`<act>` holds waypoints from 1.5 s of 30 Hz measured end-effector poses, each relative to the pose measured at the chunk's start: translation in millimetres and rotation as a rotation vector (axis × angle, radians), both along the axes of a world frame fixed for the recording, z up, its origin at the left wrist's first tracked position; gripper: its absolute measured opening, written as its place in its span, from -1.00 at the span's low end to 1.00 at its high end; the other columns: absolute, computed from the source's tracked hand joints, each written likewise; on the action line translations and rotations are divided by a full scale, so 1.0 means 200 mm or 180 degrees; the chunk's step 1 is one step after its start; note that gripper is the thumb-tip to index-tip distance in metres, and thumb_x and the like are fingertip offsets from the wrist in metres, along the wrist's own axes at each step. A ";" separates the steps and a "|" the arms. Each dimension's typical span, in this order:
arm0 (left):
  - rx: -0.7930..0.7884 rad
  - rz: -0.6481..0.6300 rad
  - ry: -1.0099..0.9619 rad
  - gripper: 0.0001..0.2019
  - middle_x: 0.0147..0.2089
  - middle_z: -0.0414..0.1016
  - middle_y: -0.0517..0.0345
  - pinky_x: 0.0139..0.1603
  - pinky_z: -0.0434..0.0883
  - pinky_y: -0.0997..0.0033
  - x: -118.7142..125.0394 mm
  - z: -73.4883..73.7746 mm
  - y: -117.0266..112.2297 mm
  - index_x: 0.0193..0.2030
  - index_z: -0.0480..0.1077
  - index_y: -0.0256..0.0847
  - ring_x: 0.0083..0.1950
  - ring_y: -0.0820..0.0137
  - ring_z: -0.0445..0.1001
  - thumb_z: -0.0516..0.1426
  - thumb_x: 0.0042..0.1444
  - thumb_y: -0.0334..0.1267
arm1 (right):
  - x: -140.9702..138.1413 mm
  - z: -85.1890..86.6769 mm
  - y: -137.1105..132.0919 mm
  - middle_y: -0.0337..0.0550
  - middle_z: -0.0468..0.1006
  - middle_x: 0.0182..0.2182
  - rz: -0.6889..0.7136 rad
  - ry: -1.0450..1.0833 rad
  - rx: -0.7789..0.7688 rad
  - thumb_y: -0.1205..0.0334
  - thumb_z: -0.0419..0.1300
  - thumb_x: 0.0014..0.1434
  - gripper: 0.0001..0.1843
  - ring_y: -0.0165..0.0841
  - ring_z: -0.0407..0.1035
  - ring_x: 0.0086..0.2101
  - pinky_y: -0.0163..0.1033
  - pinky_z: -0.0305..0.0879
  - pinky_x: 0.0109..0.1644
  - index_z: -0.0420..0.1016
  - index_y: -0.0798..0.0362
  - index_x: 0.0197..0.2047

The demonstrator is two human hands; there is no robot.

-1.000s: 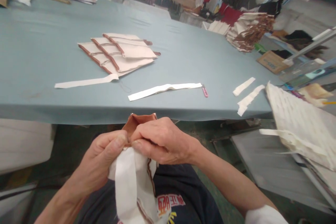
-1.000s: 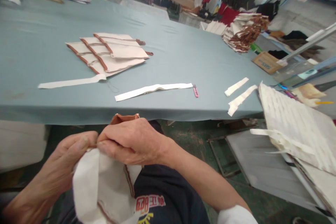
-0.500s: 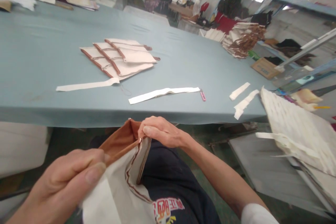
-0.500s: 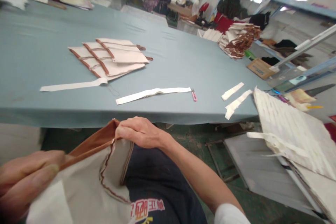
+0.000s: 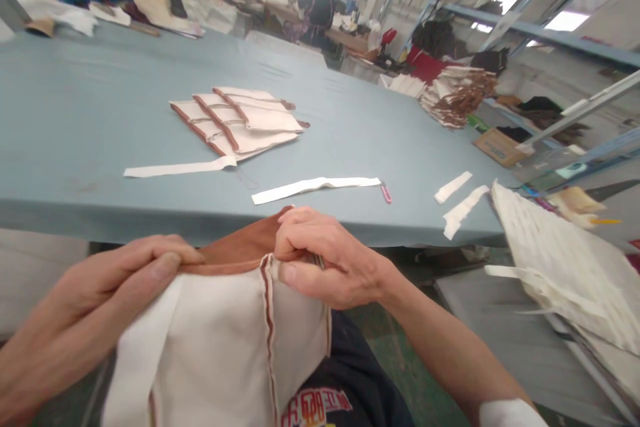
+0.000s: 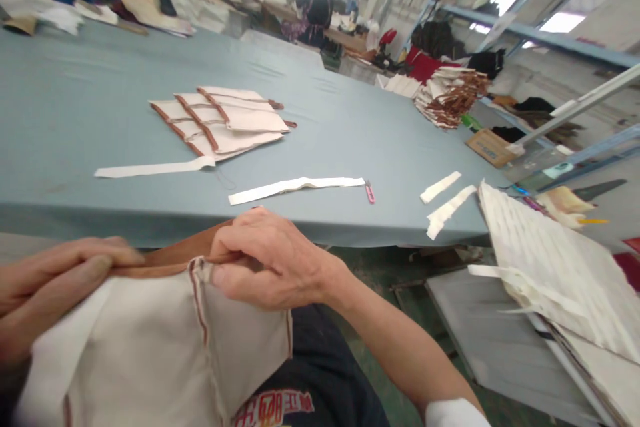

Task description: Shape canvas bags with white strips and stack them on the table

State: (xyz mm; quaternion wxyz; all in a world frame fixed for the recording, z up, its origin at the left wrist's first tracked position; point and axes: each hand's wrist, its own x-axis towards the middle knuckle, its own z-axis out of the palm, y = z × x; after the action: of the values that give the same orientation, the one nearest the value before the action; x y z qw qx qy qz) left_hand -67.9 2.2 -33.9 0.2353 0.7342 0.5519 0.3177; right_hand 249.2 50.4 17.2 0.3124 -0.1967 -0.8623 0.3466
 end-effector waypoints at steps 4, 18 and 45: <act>0.0360 -0.0591 -0.0278 -0.70 -0.05 0.82 0.29 0.04 0.61 0.55 0.13 0.12 0.07 0.01 0.72 0.11 -0.05 0.28 0.74 0.14 0.44 0.01 | -0.03 0.08 0.03 -0.41 0.17 -0.51 0.0152 -0.0135 -0.0338 0.19 0.07 0.26 -0.77 -0.39 0.06 -0.47 -0.18 0.08 -0.25 0.06 -0.10 -0.39; -0.0944 -0.1341 -0.0829 -0.75 -0.41 0.67 0.20 -0.42 0.41 0.53 0.41 0.21 0.13 -0.33 0.66 -0.11 -0.41 0.35 0.52 0.19 0.28 -0.12 | 0.00 -0.07 0.06 -0.44 0.15 -0.52 -0.0056 -0.0515 -0.0846 0.16 0.19 0.17 -0.71 -0.44 0.05 -0.47 -0.23 0.01 -0.31 0.10 -0.09 -0.44; 0.0120 -0.1000 -0.0234 -0.68 -0.55 0.47 0.38 -0.52 0.25 0.62 0.39 0.20 0.09 -0.46 0.50 -0.13 -0.55 0.53 0.36 0.15 0.35 -0.21 | -0.05 -0.10 0.00 -0.33 0.42 -0.43 -0.0430 -0.0362 -0.0126 0.24 0.16 0.22 -0.91 -0.37 0.27 -0.38 -0.21 0.14 -0.15 0.28 -0.06 -0.31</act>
State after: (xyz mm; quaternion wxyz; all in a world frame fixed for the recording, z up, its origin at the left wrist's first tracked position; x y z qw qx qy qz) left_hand 9.7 20.9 5.6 0.2883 0.8037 0.4153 0.3139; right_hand 239.7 49.4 -1.9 0.2817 -0.2798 -0.8564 0.3301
